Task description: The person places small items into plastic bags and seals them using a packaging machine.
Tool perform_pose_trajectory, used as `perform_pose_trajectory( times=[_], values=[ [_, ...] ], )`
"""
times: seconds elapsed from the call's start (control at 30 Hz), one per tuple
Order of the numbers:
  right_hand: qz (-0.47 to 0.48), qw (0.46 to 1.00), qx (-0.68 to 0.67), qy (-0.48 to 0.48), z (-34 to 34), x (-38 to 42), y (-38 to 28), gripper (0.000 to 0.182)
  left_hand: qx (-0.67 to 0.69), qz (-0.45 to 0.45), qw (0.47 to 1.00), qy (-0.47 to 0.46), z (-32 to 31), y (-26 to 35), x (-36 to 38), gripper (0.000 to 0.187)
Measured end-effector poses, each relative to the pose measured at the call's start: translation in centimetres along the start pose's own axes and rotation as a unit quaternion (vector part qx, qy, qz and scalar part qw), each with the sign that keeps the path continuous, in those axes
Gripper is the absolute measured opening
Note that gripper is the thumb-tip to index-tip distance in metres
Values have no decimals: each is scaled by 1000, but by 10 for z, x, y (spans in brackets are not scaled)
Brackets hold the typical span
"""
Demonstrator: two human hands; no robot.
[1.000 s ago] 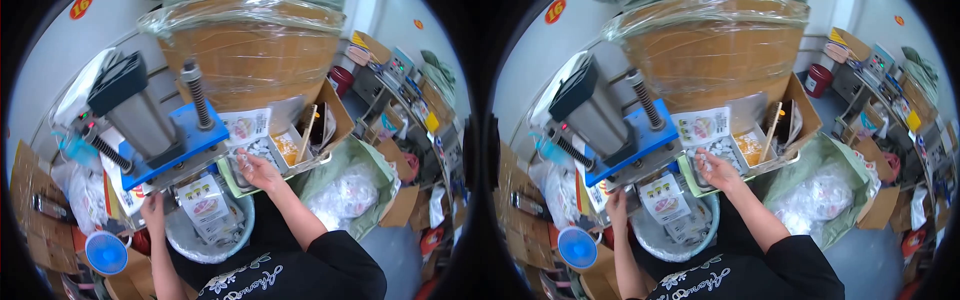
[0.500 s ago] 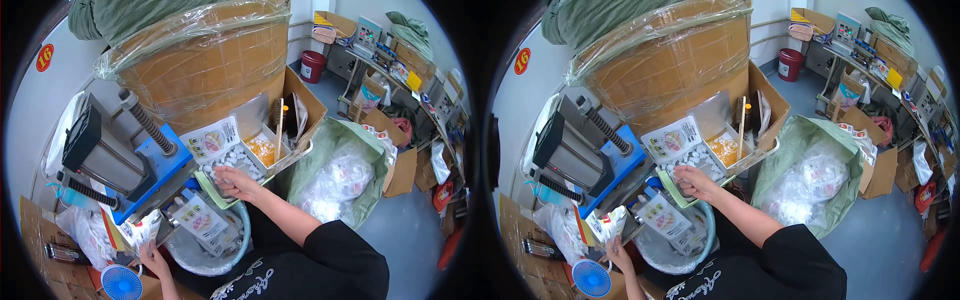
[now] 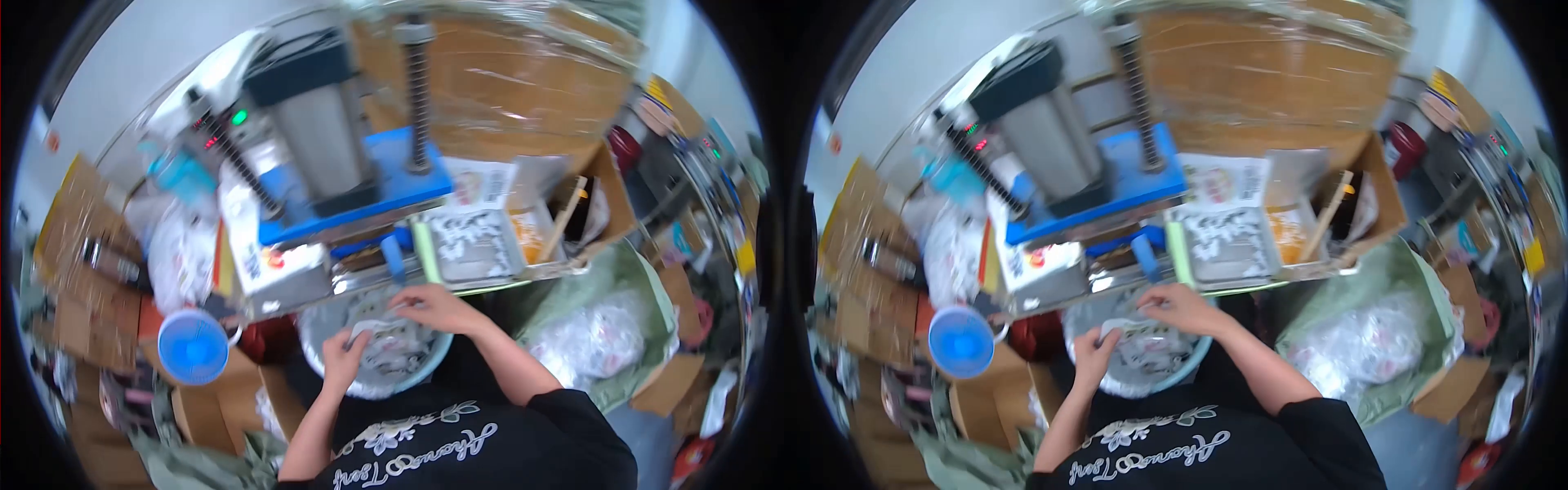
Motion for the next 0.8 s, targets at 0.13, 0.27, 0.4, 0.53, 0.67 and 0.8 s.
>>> perform_pose_trajectory(
  times=[0.13,0.27,0.4,0.53,0.67,0.8],
  values=[
    [15,999,-14,44,-3,-1,-4,20,70,104,991,-42,-2,-9,7,19],
    [-36,997,-61,38,-3,-6,-14,19,174,140,975,-15,-12,-4,7,17],
    [-61,995,21,-69,-8,-5,-8,22,157,118,980,-41,-8,-13,7,15],
    [-35,998,23,-47,-11,-5,-11,23,148,116,979,-72,-8,-24,6,19],
    [0,999,25,34,-2,-12,-15,19,129,122,983,-50,-9,-16,-2,15],
    [61,981,183,-16,0,-9,-19,17,58,21,998,-33,-8,0,-3,16]
  ],
)
Point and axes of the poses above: each hand's wrist, its own x-axis away from the middle knuckle, its own z-axis out of the back of the hand, y = z × x, the point moved 3 cm from there along -x, towards the middle knuckle, and after that the axes turned 13 degrees about y, right-handed, at the moved point
